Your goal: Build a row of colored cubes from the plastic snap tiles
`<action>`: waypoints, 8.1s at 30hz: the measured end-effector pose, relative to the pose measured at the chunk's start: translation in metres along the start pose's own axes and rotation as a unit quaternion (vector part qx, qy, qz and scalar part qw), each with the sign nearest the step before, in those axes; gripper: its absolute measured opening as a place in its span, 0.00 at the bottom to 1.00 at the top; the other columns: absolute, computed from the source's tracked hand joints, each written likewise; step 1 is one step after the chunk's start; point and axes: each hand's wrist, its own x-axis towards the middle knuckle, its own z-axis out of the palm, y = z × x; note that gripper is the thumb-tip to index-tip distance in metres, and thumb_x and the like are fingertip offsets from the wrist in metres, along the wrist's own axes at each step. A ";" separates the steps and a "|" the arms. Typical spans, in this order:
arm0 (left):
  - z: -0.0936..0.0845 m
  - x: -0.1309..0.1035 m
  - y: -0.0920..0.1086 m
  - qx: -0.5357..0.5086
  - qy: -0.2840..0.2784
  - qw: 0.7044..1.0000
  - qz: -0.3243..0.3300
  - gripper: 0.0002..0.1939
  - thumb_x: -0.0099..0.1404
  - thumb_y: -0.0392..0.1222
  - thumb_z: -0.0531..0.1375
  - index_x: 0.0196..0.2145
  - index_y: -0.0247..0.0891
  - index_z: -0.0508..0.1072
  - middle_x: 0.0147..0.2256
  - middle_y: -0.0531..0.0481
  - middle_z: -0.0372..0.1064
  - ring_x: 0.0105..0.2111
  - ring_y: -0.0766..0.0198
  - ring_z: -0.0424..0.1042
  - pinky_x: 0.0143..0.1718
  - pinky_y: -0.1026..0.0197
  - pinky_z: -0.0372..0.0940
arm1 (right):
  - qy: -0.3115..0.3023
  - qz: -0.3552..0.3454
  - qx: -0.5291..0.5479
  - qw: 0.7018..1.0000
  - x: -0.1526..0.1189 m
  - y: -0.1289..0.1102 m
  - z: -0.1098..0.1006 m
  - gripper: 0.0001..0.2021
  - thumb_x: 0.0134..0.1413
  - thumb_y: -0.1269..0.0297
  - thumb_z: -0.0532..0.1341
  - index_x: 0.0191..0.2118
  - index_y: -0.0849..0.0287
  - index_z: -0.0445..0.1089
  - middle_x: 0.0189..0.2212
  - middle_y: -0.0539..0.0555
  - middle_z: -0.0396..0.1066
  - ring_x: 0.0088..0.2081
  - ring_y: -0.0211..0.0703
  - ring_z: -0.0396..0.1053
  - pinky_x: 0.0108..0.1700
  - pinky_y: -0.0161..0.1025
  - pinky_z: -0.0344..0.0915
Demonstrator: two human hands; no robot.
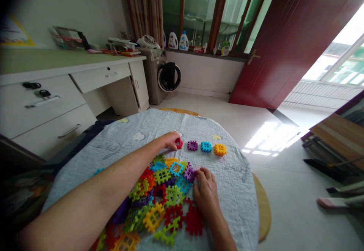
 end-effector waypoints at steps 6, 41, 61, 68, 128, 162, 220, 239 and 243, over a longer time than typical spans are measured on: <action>0.002 0.001 0.003 0.005 -0.004 1.000 0.002 0.23 0.42 0.43 0.68 0.40 0.40 0.74 0.45 0.45 0.70 0.44 0.53 0.70 0.44 0.56 0.67 | 0.006 0.006 0.006 1.000 -0.001 -0.002 -0.001 0.18 0.50 0.71 0.55 0.47 0.55 0.70 0.49 0.57 0.68 0.50 0.48 0.66 0.54 0.48 0.64; 0.006 -0.004 0.000 0.003 0.036 0.999 0.011 0.22 0.51 0.48 0.64 0.43 0.39 0.72 0.48 0.44 0.68 0.50 0.52 0.67 0.51 0.58 0.63 | -0.002 0.011 0.001 1.000 0.000 -0.004 -0.003 0.19 0.50 0.72 0.55 0.48 0.55 0.70 0.49 0.57 0.68 0.50 0.49 0.66 0.54 0.46 0.64; -0.008 -0.117 0.007 -0.070 0.093 0.992 0.053 0.24 0.63 0.42 0.55 0.57 0.37 0.64 0.56 0.41 0.65 0.57 0.53 0.62 0.61 0.51 0.53 | 0.000 0.137 0.152 0.979 0.007 -0.001 -0.014 0.17 0.51 0.62 0.53 0.46 0.58 0.69 0.45 0.57 0.72 0.43 0.47 0.71 0.46 0.45 0.68; 0.016 -0.203 0.035 -0.087 0.067 0.992 0.054 0.20 0.65 0.48 0.55 0.52 0.39 0.69 0.53 0.43 0.69 0.55 0.54 0.65 0.59 0.50 0.56 | -0.044 0.058 0.092 0.993 0.004 -0.009 -0.006 0.24 0.49 0.61 0.57 0.54 0.58 0.67 0.51 0.59 0.71 0.54 0.54 0.64 0.57 0.53 0.59; 0.040 -0.238 0.074 -0.192 0.200 0.961 0.007 0.27 0.54 0.40 0.63 0.53 0.40 0.68 0.51 0.44 0.70 0.52 0.54 0.68 0.58 0.50 0.60 | -0.103 0.115 0.324 0.933 0.000 -0.060 -0.008 0.07 0.48 0.59 0.61 0.30 0.55 0.63 0.20 0.43 0.57 0.22 0.35 0.53 0.25 0.34 0.51; 0.033 -0.221 0.096 -0.155 0.134 0.978 0.042 0.28 0.53 0.33 0.60 0.53 0.40 0.65 0.51 0.44 0.67 0.53 0.54 0.66 0.57 0.52 0.61 | -0.221 0.215 0.665 0.680 0.004 -0.078 -0.017 0.21 0.41 0.58 0.72 0.43 0.54 0.70 0.32 0.50 0.75 0.29 0.36 0.70 0.31 0.33 0.63; -0.011 -0.036 -0.036 0.050 0.005 0.996 -0.069 0.28 0.45 0.40 0.68 0.47 0.42 0.72 0.48 0.47 0.72 0.47 0.55 0.72 0.46 0.62 0.66 | -0.090 0.312 0.646 0.691 0.013 -0.026 -0.030 0.16 0.40 0.59 0.74 0.37 0.57 0.75 0.37 0.54 0.75 0.33 0.38 0.70 0.32 0.34 0.64; -0.012 -0.033 -0.048 0.038 -0.012 0.998 -0.054 0.28 0.41 0.39 0.66 0.44 0.40 0.75 0.48 0.47 0.71 0.44 0.55 0.72 0.44 0.62 0.67 | -0.073 0.330 0.633 0.697 0.013 -0.027 -0.032 0.17 0.37 0.58 0.75 0.36 0.56 0.74 0.36 0.53 0.74 0.32 0.38 0.68 0.31 0.35 0.64; -0.011 -0.030 -0.052 0.031 -0.018 0.998 -0.052 0.28 0.42 0.39 0.66 0.45 0.40 0.75 0.49 0.46 0.71 0.44 0.56 0.73 0.44 0.62 0.67 | -0.076 0.327 0.634 0.697 0.013 -0.027 -0.032 0.17 0.37 0.58 0.75 0.36 0.56 0.74 0.36 0.53 0.74 0.33 0.38 0.69 0.31 0.35 0.63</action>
